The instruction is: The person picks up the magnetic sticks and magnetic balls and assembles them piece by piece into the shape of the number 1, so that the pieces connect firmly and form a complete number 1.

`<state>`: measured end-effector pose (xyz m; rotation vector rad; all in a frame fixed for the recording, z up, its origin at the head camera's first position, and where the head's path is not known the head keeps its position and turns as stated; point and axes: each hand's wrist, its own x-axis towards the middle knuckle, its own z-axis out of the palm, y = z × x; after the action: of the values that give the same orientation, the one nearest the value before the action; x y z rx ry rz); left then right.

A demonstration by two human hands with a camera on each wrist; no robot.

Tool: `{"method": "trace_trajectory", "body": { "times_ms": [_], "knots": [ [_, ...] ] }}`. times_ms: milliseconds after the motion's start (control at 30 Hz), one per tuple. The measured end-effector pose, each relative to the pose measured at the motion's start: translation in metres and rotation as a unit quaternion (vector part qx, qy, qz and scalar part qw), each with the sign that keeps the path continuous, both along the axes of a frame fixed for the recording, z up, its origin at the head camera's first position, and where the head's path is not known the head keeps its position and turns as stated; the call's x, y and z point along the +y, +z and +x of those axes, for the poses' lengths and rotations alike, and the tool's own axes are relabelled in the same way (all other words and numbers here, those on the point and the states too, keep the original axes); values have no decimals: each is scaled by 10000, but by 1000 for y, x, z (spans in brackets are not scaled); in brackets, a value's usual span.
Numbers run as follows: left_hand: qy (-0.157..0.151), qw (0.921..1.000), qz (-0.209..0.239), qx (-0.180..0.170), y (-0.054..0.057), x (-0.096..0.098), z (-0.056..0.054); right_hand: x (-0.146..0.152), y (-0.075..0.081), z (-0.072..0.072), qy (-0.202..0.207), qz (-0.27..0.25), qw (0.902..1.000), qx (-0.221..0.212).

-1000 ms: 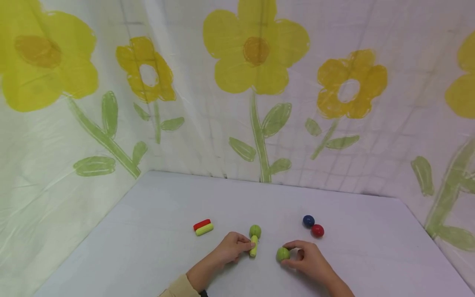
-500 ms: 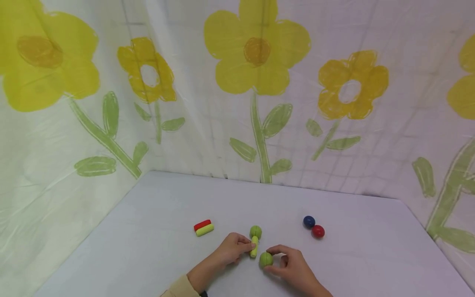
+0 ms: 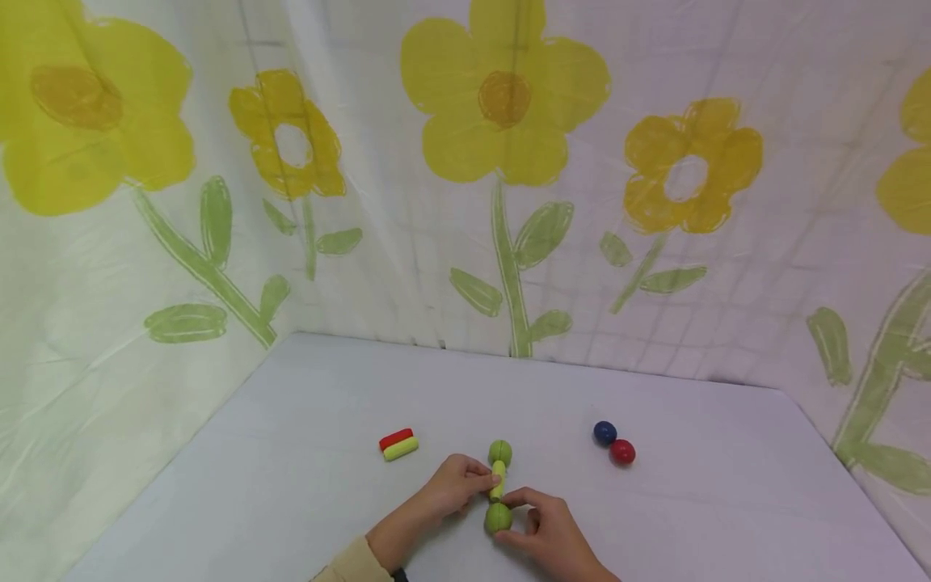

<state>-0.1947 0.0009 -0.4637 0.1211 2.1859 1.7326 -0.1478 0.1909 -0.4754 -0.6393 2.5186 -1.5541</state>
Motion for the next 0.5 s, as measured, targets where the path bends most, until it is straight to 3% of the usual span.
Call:
{"method": "trace_trajectory", "body": {
  "times_ms": [500],
  "knots": [
    [-74,10000,15,10,-1,0,-1,-8,-5,-1,-265,60,9995,187]
  ]
}}
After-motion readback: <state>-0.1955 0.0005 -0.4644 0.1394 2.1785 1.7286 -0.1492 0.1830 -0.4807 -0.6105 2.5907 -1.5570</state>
